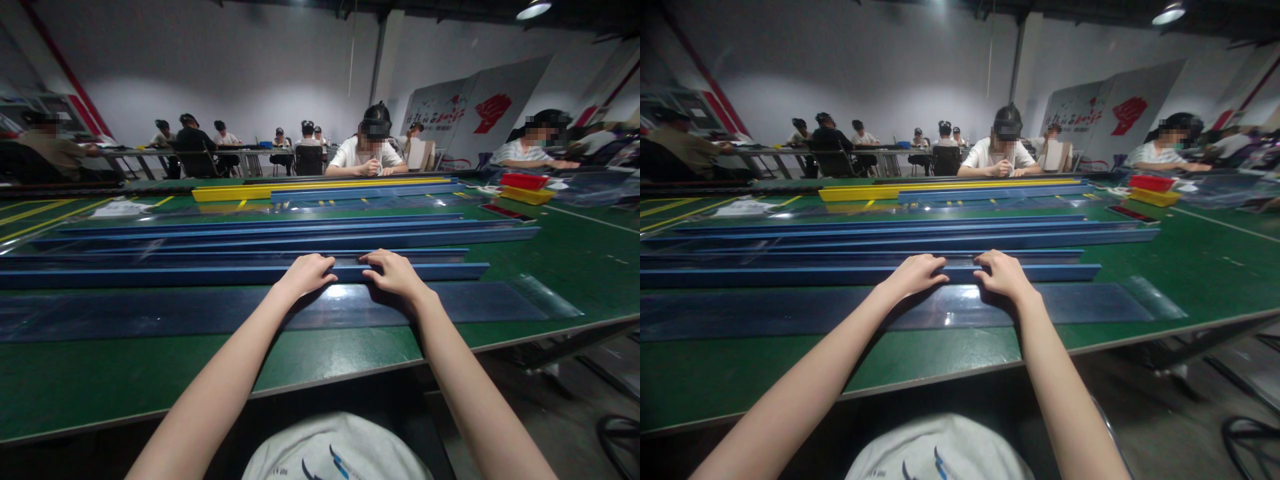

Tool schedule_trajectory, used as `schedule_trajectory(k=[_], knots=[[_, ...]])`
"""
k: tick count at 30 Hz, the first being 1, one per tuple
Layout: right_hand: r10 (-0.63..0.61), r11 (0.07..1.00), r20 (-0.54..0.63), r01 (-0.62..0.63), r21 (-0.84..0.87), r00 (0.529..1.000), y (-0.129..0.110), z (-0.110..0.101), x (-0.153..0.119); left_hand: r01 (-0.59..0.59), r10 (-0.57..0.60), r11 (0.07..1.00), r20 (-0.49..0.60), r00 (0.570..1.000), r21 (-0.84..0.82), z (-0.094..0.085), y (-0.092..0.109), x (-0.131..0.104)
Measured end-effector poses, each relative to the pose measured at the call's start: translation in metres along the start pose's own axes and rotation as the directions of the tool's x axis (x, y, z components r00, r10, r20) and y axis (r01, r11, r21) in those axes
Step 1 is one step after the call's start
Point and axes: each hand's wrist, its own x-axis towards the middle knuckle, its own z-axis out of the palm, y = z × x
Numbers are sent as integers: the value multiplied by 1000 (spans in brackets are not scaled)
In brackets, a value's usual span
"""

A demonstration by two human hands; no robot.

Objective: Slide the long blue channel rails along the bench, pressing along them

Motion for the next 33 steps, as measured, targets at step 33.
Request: schedule_trajectory(k=[33], knots=[[23,1000,22,-23,11,999,-3,-3,0,37,-36,999,48,998,-18,0,1,0]])
